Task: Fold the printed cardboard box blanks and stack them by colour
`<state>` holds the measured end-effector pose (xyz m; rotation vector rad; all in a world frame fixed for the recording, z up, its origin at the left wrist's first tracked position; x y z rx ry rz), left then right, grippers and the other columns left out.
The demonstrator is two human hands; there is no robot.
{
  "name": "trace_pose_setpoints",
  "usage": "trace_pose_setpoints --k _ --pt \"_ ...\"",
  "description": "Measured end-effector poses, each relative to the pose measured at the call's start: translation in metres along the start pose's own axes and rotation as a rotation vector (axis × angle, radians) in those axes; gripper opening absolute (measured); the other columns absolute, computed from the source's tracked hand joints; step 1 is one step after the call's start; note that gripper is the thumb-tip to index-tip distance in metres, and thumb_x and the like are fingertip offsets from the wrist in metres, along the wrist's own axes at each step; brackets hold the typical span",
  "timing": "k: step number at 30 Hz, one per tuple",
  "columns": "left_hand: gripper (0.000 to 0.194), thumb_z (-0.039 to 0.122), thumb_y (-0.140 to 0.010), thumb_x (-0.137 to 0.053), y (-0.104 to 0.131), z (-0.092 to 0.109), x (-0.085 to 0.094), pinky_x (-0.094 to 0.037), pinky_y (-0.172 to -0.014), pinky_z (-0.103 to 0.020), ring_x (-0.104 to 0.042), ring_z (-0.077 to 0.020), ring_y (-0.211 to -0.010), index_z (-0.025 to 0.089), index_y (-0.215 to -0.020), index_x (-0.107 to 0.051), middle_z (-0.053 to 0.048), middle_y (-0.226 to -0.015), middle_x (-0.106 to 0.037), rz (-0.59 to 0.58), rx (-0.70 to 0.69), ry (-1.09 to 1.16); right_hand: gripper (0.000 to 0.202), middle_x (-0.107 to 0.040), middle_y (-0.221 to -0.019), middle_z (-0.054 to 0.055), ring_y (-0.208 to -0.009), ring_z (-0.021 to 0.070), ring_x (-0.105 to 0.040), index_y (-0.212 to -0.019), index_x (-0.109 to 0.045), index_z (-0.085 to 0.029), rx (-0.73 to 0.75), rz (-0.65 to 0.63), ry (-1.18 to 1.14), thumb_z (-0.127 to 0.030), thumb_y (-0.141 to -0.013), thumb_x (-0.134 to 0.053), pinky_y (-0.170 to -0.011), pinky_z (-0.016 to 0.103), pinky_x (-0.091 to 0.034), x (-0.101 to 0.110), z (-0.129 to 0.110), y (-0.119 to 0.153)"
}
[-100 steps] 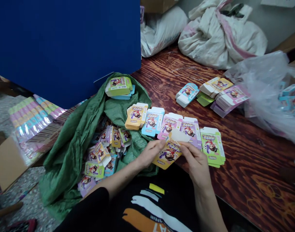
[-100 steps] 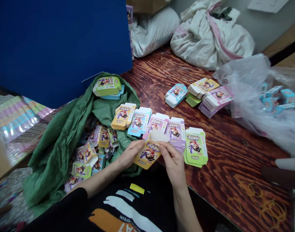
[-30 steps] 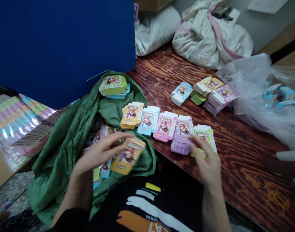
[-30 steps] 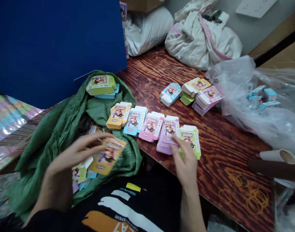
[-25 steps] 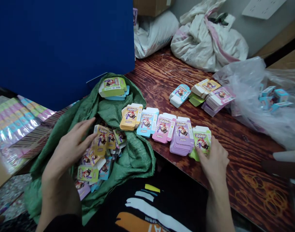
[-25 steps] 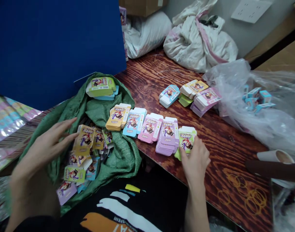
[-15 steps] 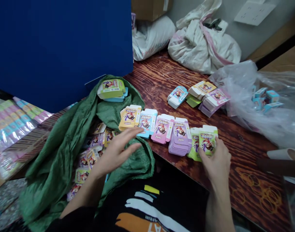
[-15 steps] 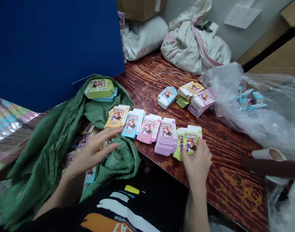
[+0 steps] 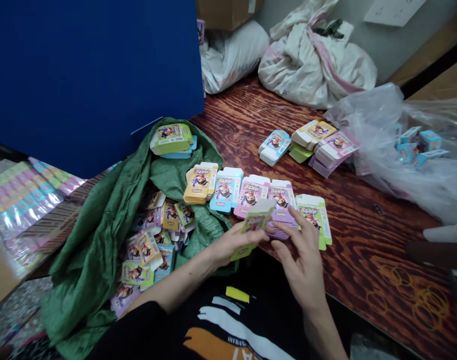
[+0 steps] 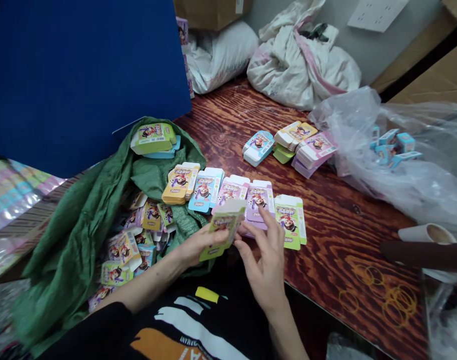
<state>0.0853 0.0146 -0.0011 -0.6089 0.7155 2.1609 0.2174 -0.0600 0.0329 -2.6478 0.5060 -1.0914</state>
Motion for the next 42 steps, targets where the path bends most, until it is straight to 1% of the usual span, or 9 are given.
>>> trace_pose_setpoints --k 3,7,11,19,24,30,33,38,42 --pt "0.071 0.056 -0.07 -0.089 0.007 0.005 0.002 -0.042 -0.11 -0.043 -0.061 -0.0292 -0.121 0.017 -0.127 -0.069 -0.011 -0.124 -0.071 -0.118 0.013 -0.169 0.032 -0.049 -0.156 0.01 -0.141 0.0347 -0.044 -0.125 -0.069 -0.03 0.022 0.006 -0.037 -0.044 -0.099 -0.059 -0.115 0.06 -0.035 0.006 0.003 -0.011" --pt "0.067 0.053 -0.075 -0.086 0.009 0.004 0.004 -0.041 -0.11 -0.042 -0.057 -0.029 -0.125 0.019 -0.129 -0.067 -0.01 -0.127 -0.068 -0.111 0.004 -0.228 0.019 -0.059 -0.145 0.009 -0.14 0.0337 -0.046 -0.092 -0.072 -0.025 0.003 -0.01 -0.098 -0.039 -0.099 -0.06 -0.114 0.056 -0.035 0.004 0.004 -0.017" --pt "0.058 0.044 -0.073 -0.088 0.01 -0.001 0.0 -0.045 -0.105 -0.04 -0.061 -0.0259 -0.114 0.017 -0.122 -0.07 -0.008 -0.118 -0.07 -0.164 0.043 -0.301 0.033 -0.072 -0.119 0.008 -0.128 0.0309 -0.055 -0.072 -0.066 -0.025 -0.002 -0.055 -0.172 -0.035 -0.101 -0.055 -0.109 0.052 -0.039 0.007 0.003 -0.022" --pt "0.05 0.042 -0.059 -0.095 0.009 0.004 0.001 -0.046 -0.077 -0.028 -0.056 -0.0148 -0.077 0.014 -0.094 -0.072 -0.001 -0.084 -0.066 -0.107 0.063 -0.294 0.037 -0.072 -0.117 0.008 -0.114 0.0281 -0.062 -0.076 -0.076 -0.025 -0.055 -0.164 -0.339 -0.043 -0.101 -0.055 -0.096 0.041 -0.049 0.009 0.003 -0.018" --pt "0.058 0.054 -0.054 -0.095 0.009 0.003 0.008 -0.048 -0.074 -0.029 -0.058 -0.0143 -0.07 0.013 -0.09 -0.076 -0.002 -0.079 -0.07 0.019 0.088 -0.202 0.023 -0.071 -0.122 0.005 -0.115 0.0246 -0.065 -0.101 -0.082 -0.032 -0.189 -0.03 -0.594 -0.043 -0.098 -0.062 -0.096 0.035 -0.052 0.007 0.018 -0.009" --pt "0.08 0.08 -0.056 -0.082 0.007 -0.01 0.011 -0.051 -0.069 -0.029 -0.065 -0.0185 -0.07 0.01 -0.094 -0.076 -0.007 -0.079 -0.073 0.022 0.078 -0.111 0.024 -0.074 -0.093 0.004 -0.086 0.0217 -0.07 -0.103 -0.083 -0.03 -0.31 -0.156 -0.587 -0.045 -0.094 -0.068 -0.074 0.03 -0.057 -0.004 0.018 -0.004" --pt "0.082 0.086 -0.065 -0.073 0.009 -0.009 0.013 -0.051 -0.07 -0.029 -0.066 -0.0192 -0.072 0.009 -0.095 -0.075 -0.009 -0.079 -0.073 0.059 0.025 -0.072 0.021 -0.074 -0.088 0.003 -0.08 0.0205 -0.069 -0.095 -0.083 -0.028 -0.309 -0.057 -0.485 -0.043 -0.093 -0.068 -0.07 0.03 -0.055 0.0 0.014 -0.005" --pt "0.05 0.06 -0.08 -0.08 0.018 0.005 0.014 -0.052 -0.08 -0.026 -0.066 -0.0165 -0.083 0.013 -0.093 -0.072 -0.006 -0.092 -0.074 0.113 -0.139 -0.262 0.019 -0.076 -0.1 0.004 -0.092 0.021 -0.071 -0.101 -0.077 -0.026 -0.386 0.154 -0.474 -0.041 -0.089 -0.074 -0.08 0.03 -0.056 0.002 0.019 -0.001" --pt "0.049 0.041 -0.091 -0.072 0.026 0.007 0.012 -0.055 -0.089 -0.031 -0.069 -0.0206 -0.099 0.017 -0.133 -0.063 -0.01 -0.114 -0.072 0.134 -0.315 -0.407 0.021 -0.075 -0.089 0.002 -0.084 0.0172 -0.07 -0.095 -0.071 -0.025 -0.423 0.238 -0.559 -0.038 -0.082 -0.081 -0.073 0.025 -0.055 0.0 0.027 0.002"
Point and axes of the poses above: each hand's wrist, its own y-axis away from the middle knuckle, its own x-axis out of the back of the hand, z = x × y, the point moved 3 cm from there along -y, towards the middle knuckle
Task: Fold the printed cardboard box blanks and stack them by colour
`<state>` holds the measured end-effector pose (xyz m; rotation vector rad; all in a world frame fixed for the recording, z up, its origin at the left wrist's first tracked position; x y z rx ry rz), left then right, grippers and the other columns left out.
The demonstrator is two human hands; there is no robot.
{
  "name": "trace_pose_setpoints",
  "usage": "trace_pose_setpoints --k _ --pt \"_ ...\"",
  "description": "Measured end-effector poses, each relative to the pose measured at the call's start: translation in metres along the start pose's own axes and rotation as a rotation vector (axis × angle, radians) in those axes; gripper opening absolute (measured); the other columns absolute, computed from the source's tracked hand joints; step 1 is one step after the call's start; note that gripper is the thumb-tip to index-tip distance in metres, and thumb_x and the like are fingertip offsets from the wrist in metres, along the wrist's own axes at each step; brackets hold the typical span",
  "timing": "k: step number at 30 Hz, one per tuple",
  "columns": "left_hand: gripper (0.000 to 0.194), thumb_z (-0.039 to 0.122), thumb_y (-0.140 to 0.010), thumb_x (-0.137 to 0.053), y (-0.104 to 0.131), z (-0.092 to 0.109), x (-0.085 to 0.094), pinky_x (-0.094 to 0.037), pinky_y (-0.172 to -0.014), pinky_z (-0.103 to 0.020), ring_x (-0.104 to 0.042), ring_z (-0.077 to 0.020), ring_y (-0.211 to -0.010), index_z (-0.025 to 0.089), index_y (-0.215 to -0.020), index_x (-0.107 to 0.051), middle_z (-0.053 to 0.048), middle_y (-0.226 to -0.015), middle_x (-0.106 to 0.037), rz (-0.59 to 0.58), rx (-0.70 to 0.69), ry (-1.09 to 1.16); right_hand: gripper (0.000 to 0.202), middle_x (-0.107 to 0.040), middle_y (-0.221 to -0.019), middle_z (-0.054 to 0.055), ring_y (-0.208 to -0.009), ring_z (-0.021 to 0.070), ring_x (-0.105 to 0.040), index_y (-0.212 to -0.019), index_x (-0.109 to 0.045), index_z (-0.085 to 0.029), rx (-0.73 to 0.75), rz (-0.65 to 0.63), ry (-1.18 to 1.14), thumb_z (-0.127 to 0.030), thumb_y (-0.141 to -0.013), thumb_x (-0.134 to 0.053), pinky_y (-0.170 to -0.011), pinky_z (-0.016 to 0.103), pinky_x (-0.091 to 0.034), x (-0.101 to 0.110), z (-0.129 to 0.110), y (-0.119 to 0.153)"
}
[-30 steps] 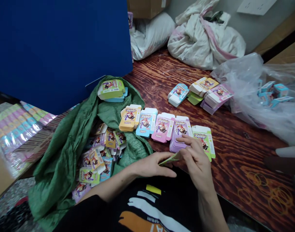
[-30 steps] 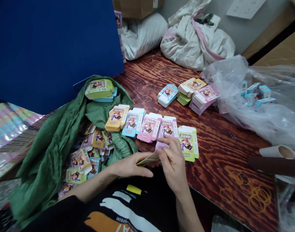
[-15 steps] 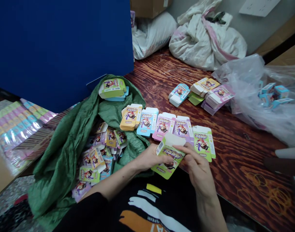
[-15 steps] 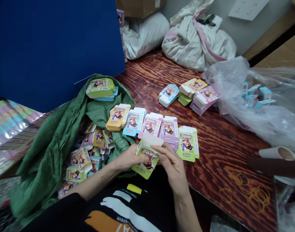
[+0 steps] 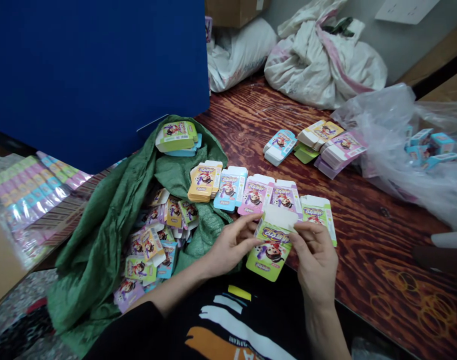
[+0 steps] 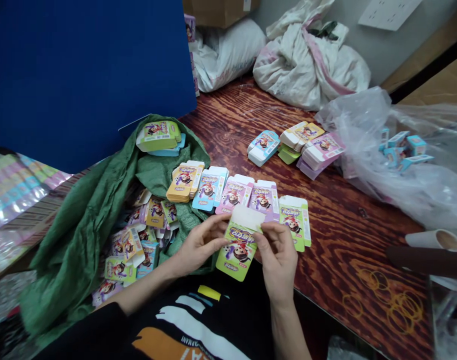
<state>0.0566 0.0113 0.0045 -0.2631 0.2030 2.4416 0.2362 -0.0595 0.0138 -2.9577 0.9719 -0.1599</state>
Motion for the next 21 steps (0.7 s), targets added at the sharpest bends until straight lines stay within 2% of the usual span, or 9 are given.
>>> trace_pose_setpoints --k 2,5,7,9,11,14,16,19,21 --pt "0.053 0.031 -0.096 -0.064 0.005 0.004 0.001 -0.055 -0.092 -0.033 -0.068 -0.0207 -0.103 0.021 -0.146 -0.053 -0.011 -0.121 -0.07 -0.008 -0.138 -0.19 0.019 -0.072 -0.081 0.001 -0.075 0.0154 -0.069 -0.088 -0.071 -0.023 0.014 -0.056 0.019 -0.038 -0.082 -0.082 -0.069 0.023 -0.055 0.001 0.0 -0.001" --pt "0.044 0.024 -0.099 -0.058 0.009 0.011 0.005 -0.054 -0.094 -0.034 -0.066 -0.0197 -0.102 0.023 -0.143 -0.057 -0.009 -0.12 -0.071 -0.064 -0.232 -0.404 0.015 -0.07 -0.077 -0.001 -0.07 0.0137 -0.066 -0.083 -0.07 -0.023 0.033 -0.173 0.049 -0.036 -0.085 -0.079 -0.065 0.022 -0.054 0.0 -0.005 -0.001" --pt "0.038 0.023 -0.099 -0.059 0.008 0.013 0.008 -0.054 -0.09 -0.033 -0.066 -0.0184 -0.097 0.023 -0.137 -0.061 -0.008 -0.119 -0.07 -0.099 -0.188 -0.418 0.013 -0.072 -0.084 -0.001 -0.076 0.0141 -0.068 -0.097 -0.072 -0.027 0.013 -0.201 0.022 -0.036 -0.088 -0.076 -0.067 0.022 -0.054 -0.001 -0.007 -0.001" --pt "0.036 0.024 -0.097 -0.062 0.005 0.012 0.009 -0.054 -0.082 -0.03 -0.066 -0.0167 -0.09 0.023 -0.132 -0.062 -0.007 -0.116 -0.069 -0.125 -0.108 -0.349 0.032 -0.074 -0.096 -0.001 -0.085 0.0153 -0.07 -0.122 -0.067 -0.034 -0.034 -0.216 -0.021 -0.036 -0.091 -0.073 -0.071 0.023 -0.056 -0.002 -0.008 -0.003" --pt "0.039 0.024 -0.093 -0.066 0.001 0.008 0.01 -0.054 -0.077 -0.028 -0.067 -0.0159 -0.086 0.022 -0.132 -0.058 -0.006 -0.111 -0.068 -0.119 -0.034 -0.229 0.039 -0.075 -0.102 -0.001 -0.089 0.0161 -0.07 -0.131 -0.064 -0.036 -0.053 -0.268 -0.015 -0.037 -0.093 -0.071 -0.074 0.025 -0.057 -0.003 -0.007 -0.008" --pt "0.047 0.023 -0.09 -0.07 -0.005 0.0 0.011 -0.054 -0.077 -0.027 -0.069 -0.0159 -0.087 0.022 -0.132 -0.049 -0.005 -0.109 -0.067 -0.069 0.037 -0.065 0.017 -0.077 -0.104 0.003 -0.098 0.0191 -0.071 -0.104 -0.077 -0.029 0.021 -0.394 0.04 -0.04 -0.092 -0.071 -0.086 0.029 -0.057 -0.006 -0.006 -0.017" --pt "0.049 0.022 -0.09 -0.07 -0.007 -0.003 0.012 -0.054 -0.079 -0.028 -0.07 -0.0163 -0.089 0.023 -0.133 -0.046 -0.005 -0.108 -0.068 -0.077 0.05 -0.041 0.017 -0.078 -0.107 0.005 -0.102 0.0213 -0.071 -0.092 -0.077 -0.026 0.038 -0.435 0.004 -0.042 -0.09 -0.073 -0.088 0.031 -0.058 -0.008 -0.004 -0.02" --pt "0.05 0.02 -0.091 -0.067 -0.008 -0.003 0.014 -0.055 -0.081 -0.03 -0.07 -0.0179 -0.093 0.024 -0.136 -0.046 -0.005 -0.11 -0.068 -0.127 0.048 -0.142 0.02 -0.079 -0.103 0.005 -0.091 0.0196 -0.073 -0.081 -0.073 -0.024 -0.08 -0.396 -0.069 -0.043 -0.086 -0.078 -0.076 0.028 -0.059 -0.014 0.003 -0.019" --pt "0.051 0.02 -0.092 -0.066 -0.007 -0.002 0.015 -0.055 -0.082 -0.032 -0.07 -0.019 -0.096 0.024 -0.139 -0.046 -0.006 -0.112 -0.067 -0.147 0.048 -0.217 0.022 -0.078 -0.091 0.004 -0.079 0.0174 -0.071 -0.08 -0.072 -0.023 -0.166 -0.34 -0.062 -0.043 -0.081 -0.082 -0.068 0.025 -0.057 -0.018 0.008 -0.018"
Point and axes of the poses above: each hand's wrist, its own y-axis away from the middle knuckle, its own x-axis out of the back of the hand, z = x × y, the point moved 3 cm from there along -y, towards the middle knuckle
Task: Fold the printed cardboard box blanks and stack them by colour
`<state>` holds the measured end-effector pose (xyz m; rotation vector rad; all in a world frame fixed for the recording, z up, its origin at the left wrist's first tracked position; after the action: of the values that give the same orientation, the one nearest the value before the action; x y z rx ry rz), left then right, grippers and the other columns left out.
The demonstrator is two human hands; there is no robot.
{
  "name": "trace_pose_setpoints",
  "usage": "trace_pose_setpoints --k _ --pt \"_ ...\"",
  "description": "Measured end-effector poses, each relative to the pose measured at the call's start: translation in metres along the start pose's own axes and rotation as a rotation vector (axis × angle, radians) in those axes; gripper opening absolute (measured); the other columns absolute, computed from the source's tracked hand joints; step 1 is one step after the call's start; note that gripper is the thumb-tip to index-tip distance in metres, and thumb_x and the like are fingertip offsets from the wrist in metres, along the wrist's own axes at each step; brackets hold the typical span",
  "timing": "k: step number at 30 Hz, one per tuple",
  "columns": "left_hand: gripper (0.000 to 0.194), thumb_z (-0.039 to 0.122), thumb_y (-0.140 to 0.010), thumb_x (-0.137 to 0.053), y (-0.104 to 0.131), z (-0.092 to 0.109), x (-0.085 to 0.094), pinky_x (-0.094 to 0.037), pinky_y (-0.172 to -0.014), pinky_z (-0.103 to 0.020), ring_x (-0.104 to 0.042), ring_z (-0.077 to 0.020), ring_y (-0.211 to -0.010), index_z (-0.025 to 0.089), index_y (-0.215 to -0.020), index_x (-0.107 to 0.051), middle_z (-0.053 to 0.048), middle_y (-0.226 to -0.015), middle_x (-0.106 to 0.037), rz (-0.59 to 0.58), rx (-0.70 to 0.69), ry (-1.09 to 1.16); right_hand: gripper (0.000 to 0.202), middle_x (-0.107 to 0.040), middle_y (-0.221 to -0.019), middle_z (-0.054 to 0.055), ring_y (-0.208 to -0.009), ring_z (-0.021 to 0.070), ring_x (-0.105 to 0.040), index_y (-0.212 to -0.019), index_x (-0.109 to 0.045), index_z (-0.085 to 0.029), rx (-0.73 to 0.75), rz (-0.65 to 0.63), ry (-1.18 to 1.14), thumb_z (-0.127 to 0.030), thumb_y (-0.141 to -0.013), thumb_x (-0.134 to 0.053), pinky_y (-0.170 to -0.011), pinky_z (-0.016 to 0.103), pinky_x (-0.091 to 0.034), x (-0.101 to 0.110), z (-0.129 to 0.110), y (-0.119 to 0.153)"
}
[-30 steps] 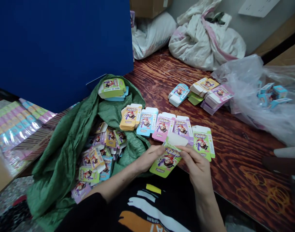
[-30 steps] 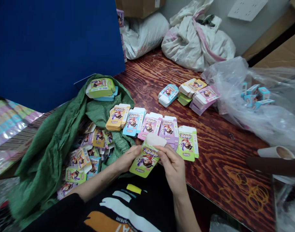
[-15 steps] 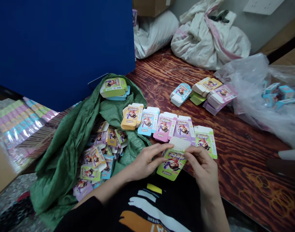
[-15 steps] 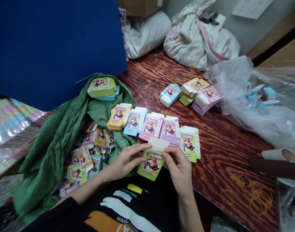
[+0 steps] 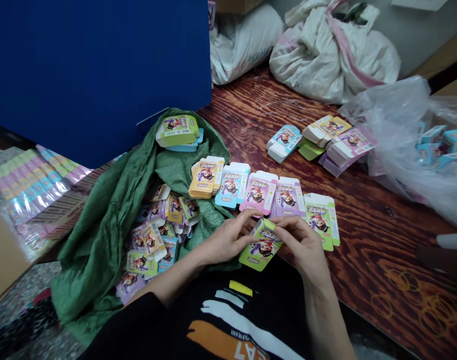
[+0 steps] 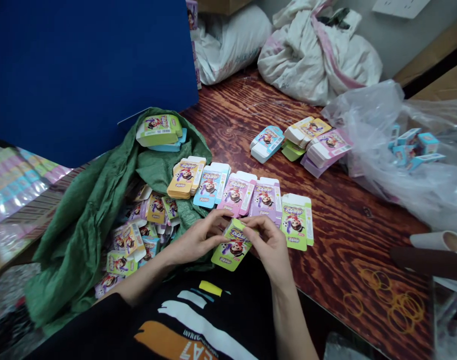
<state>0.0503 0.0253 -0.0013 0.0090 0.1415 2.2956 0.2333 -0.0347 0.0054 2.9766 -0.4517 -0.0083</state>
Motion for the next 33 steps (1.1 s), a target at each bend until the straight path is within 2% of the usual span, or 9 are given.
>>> trace_pose_setpoints --k 3,5,11,15,19,23,29,31,33 --pt "0.055 0.021 -0.093 -0.065 0.002 0.002 0.0 -0.056 -0.084 -0.033 -0.07 -0.0198 -0.098 0.024 -0.143 -0.043 -0.006 -0.113 -0.067 -0.02 -0.003 -0.015 0.027 -0.074 -0.074 0.002 -0.065 0.0154 -0.066 -0.08 -0.076 -0.021 -0.058 0.082 0.017 -0.045 -0.074 -0.086 -0.059 0.024 -0.054 -0.001 0.003 -0.003" --pt "0.058 0.02 -0.092 -0.065 0.003 0.002 0.001 -0.056 -0.082 -0.033 -0.07 -0.0191 -0.095 0.024 -0.145 -0.042 -0.006 -0.112 -0.067 -0.021 -0.005 0.0 0.026 -0.074 -0.072 0.003 -0.064 0.016 -0.066 -0.078 -0.077 -0.021 -0.051 0.07 0.046 -0.046 -0.074 -0.086 -0.058 0.025 -0.054 0.001 0.001 -0.007" --pt "0.059 0.019 -0.092 -0.066 0.007 -0.003 0.0 -0.055 -0.076 -0.028 -0.071 -0.0167 -0.087 0.025 -0.145 -0.041 -0.006 -0.113 -0.066 -0.025 0.024 0.02 0.016 -0.082 -0.092 0.007 -0.088 0.0237 -0.077 -0.081 -0.083 -0.025 0.093 -0.228 0.197 -0.041 -0.082 -0.081 -0.081 0.033 -0.061 0.009 -0.015 -0.01" --pt "0.059 0.02 -0.093 -0.066 0.008 -0.002 0.0 -0.056 -0.078 -0.029 -0.07 -0.0177 -0.091 0.025 -0.147 -0.042 -0.006 -0.113 -0.068 -0.019 -0.004 0.001 0.012 -0.082 -0.101 0.005 -0.095 0.0211 -0.077 -0.095 -0.085 -0.032 0.233 -0.214 0.27 -0.033 -0.09 -0.074 -0.084 0.03 -0.061 0.012 -0.02 0.001" --pt "0.048 0.018 -0.096 -0.061 0.009 0.003 0.003 -0.055 -0.094 -0.035 -0.069 -0.0205 -0.106 0.023 -0.143 -0.052 -0.009 -0.124 -0.07 -0.063 -0.108 -0.195 0.016 -0.082 -0.102 0.003 -0.095 0.0187 -0.077 -0.099 -0.084 -0.034 0.305 -0.202 0.315 -0.027 -0.092 -0.071 -0.084 0.027 -0.061 0.01 -0.018 0.012" --pt "0.04 0.017 -0.099 -0.057 0.007 0.004 0.005 -0.051 -0.103 -0.036 -0.068 -0.0209 -0.113 0.021 -0.138 -0.06 -0.01 -0.131 -0.071 -0.059 -0.154 -0.282 0.02 -0.081 -0.109 0.004 -0.101 0.0192 -0.076 -0.107 -0.083 -0.035 0.296 -0.173 0.335 -0.028 -0.095 -0.068 -0.089 0.029 -0.061 0.01 -0.011 0.018" --pt "0.035 0.02 -0.095 -0.062 0.009 0.012 0.004 -0.054 -0.096 -0.032 -0.069 -0.0205 -0.107 0.019 -0.13 -0.065 -0.009 -0.123 -0.073 -0.094 -0.057 -0.202 0.023 -0.081 -0.104 0.007 -0.098 0.0255 -0.076 -0.102 -0.084 -0.029 0.144 -0.269 0.352 -0.042 -0.093 -0.067 -0.087 0.038 -0.061 0.015 -0.008 0.014" --pt "0.034 0.026 -0.095 -0.063 0.021 0.02 0.021 -0.056 -0.089 -0.03 -0.07 -0.0203 -0.102 0.02 -0.128 -0.066 -0.008 -0.121 -0.074 -0.07 -0.008 -0.214 0.028 -0.08 -0.108 0.008 -0.1 0.027 -0.074 -0.106 -0.082 -0.028 0.123 -0.108 0.423 -0.046 -0.093 -0.066 -0.091 0.042 -0.059 0.032 -0.007 0.007" --pt "0.036 0.035 -0.096 -0.061 0.041 0.027 0.052 -0.057 -0.088 -0.031 -0.07 -0.0214 -0.102 0.021 -0.129 -0.065 -0.008 -0.124 -0.073 0.005 0.055 -0.313 0.037 -0.076 -0.115 0.01 -0.108 0.0297 -0.069 -0.115 -0.078 -0.025 0.163 0.208 0.573 -0.051 -0.091 -0.065 -0.099 0.048 -0.053 0.06 -0.003 0.0"
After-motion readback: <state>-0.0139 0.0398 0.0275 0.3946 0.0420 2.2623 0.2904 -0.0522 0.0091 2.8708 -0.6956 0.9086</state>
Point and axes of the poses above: each hand's wrist, its own y-axis away from the middle knuckle, its own x-axis out of the back of the hand, z = x × y, the point moved 3 cm from there along -y, towards the middle knuckle
